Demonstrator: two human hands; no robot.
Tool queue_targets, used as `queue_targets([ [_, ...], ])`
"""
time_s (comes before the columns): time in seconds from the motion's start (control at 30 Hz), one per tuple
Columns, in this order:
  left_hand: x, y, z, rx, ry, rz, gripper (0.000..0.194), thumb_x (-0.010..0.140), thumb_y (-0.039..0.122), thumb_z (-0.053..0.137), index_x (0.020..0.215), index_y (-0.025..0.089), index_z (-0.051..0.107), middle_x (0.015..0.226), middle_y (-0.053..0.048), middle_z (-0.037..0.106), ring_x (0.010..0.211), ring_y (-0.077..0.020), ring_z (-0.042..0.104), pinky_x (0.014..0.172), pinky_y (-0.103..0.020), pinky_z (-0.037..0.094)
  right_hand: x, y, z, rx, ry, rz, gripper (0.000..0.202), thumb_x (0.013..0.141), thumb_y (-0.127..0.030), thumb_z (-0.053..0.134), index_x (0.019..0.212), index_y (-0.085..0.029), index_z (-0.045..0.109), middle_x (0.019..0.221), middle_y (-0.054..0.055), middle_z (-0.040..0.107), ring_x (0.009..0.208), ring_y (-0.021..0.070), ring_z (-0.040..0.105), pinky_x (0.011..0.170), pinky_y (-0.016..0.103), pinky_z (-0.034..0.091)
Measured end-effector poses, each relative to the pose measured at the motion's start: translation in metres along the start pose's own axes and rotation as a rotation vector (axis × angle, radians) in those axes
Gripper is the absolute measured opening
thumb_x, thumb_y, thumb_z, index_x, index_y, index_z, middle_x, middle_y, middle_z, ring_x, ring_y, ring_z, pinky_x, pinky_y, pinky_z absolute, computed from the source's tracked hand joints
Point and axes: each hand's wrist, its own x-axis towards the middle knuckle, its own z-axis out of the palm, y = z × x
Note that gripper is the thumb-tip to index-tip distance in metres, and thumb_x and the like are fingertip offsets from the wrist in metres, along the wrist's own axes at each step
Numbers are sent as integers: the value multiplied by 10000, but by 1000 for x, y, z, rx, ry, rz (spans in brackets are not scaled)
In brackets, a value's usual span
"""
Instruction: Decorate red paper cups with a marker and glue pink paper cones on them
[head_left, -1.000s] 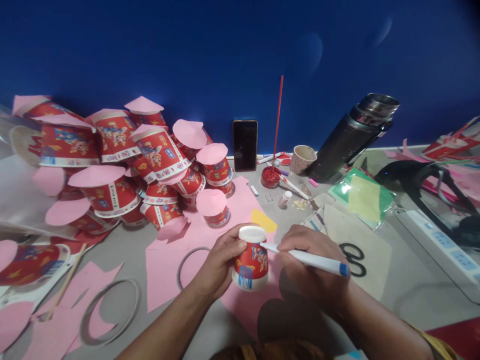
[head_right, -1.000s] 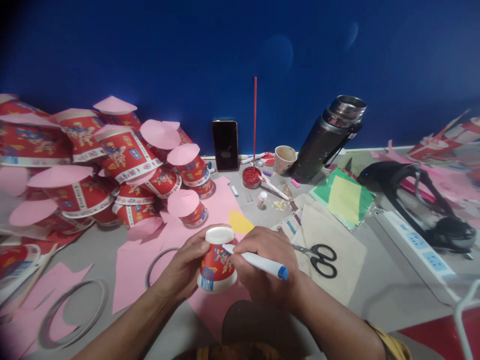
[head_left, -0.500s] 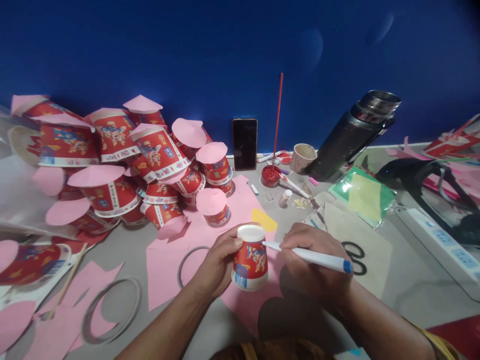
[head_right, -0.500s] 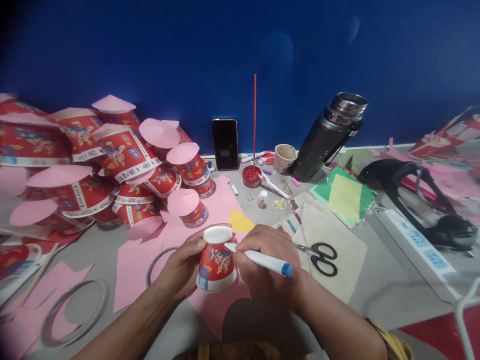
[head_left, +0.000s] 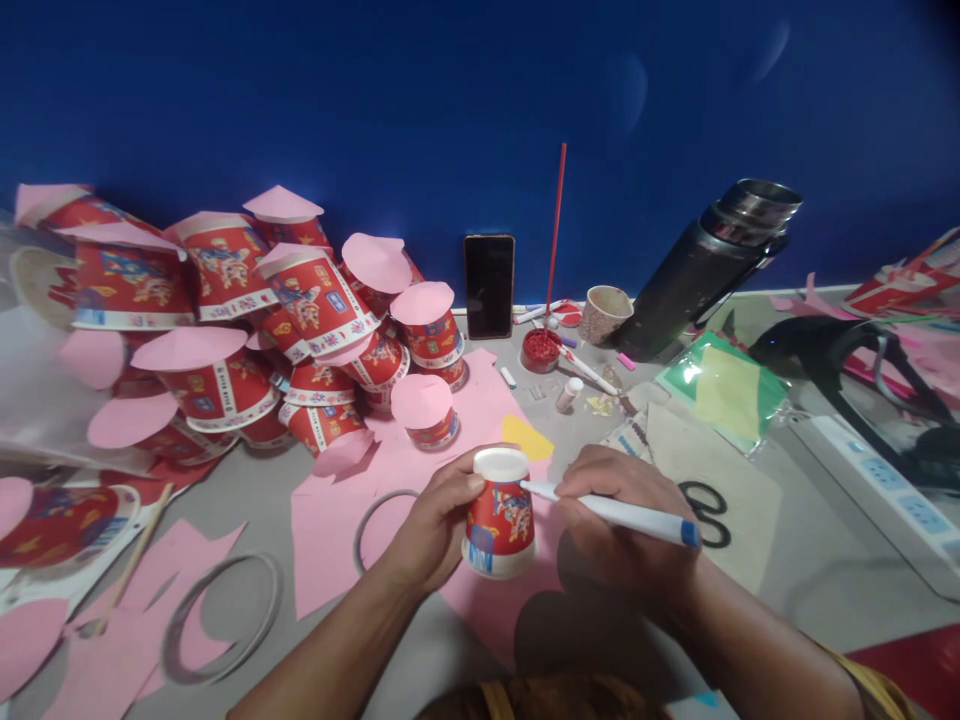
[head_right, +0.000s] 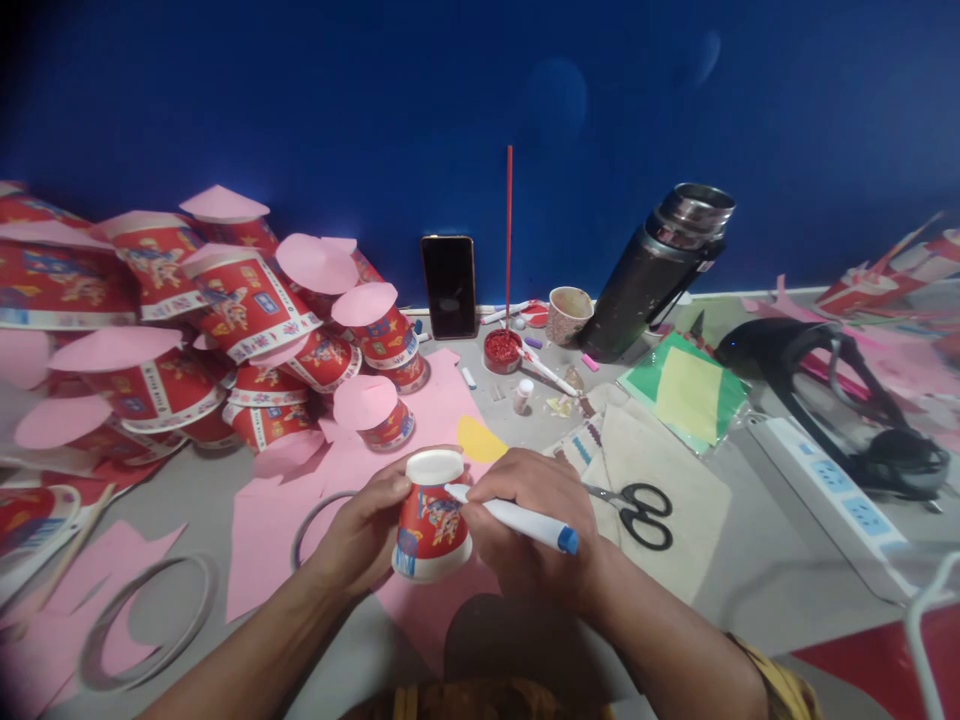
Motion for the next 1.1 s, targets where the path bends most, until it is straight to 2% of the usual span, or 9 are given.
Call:
queue_targets([
  [0.13, 1, 0, 0, 7, 11, 7, 344, 772, 328, 829, 1067, 153, 835, 953, -104, 834, 982, -310, 770, 861, -363, 579, -1, 0, 0, 8, -2, 15, 126, 898, -111, 614, 819, -200, 657, 672, 24, 731, 573, 153, 695, 543, 260, 529],
  [0.37, 0, -1, 1, 6, 22, -2, 430, 761, 330, 822, 1134, 117, 798, 1018, -136, 830, 1048, -347, 756, 952, -425, 561, 0, -1, -1, 19, -36, 21, 153, 898, -102, 594, 807, -209, 655, 658, 16, 722, 565, 151, 689, 534, 261, 524],
  [0.7, 0, -1, 1, -22, 11, 8, 393, 792, 304, 781, 1134, 108, 788, 1019, -146, 825, 1072, -355, 750, 971, -443, 555, -1, -2, -1, 99, -123, -1, 149, 917, -114, 590, 829, -215, 657, 657, 10, 711, 571, 150, 681, 572, 263, 532],
  [0.9, 1, -2, -1, -21, 16, 7, 419, 785, 320, 797, 1144, 105, 787, 1019, -149, 828, 1076, -363, 750, 969, -448, 558, 0, 0, -1, 100, -55, -13, 152, 889, -79, 599, 843, -214, 651, 662, 13, 718, 578, 157, 691, 570, 266, 536],
  [1.1, 0, -2, 0, -14, 31, 15, 415, 788, 308, 787, 1153, 111, 780, 1026, -140, 828, 1068, -353, 754, 966, -439, 559, 0, -1, -2, 118, -130, -13, 149, 907, -100, 580, 849, -219, 649, 658, 8, 713, 568, 153, 686, 572, 264, 529],
])
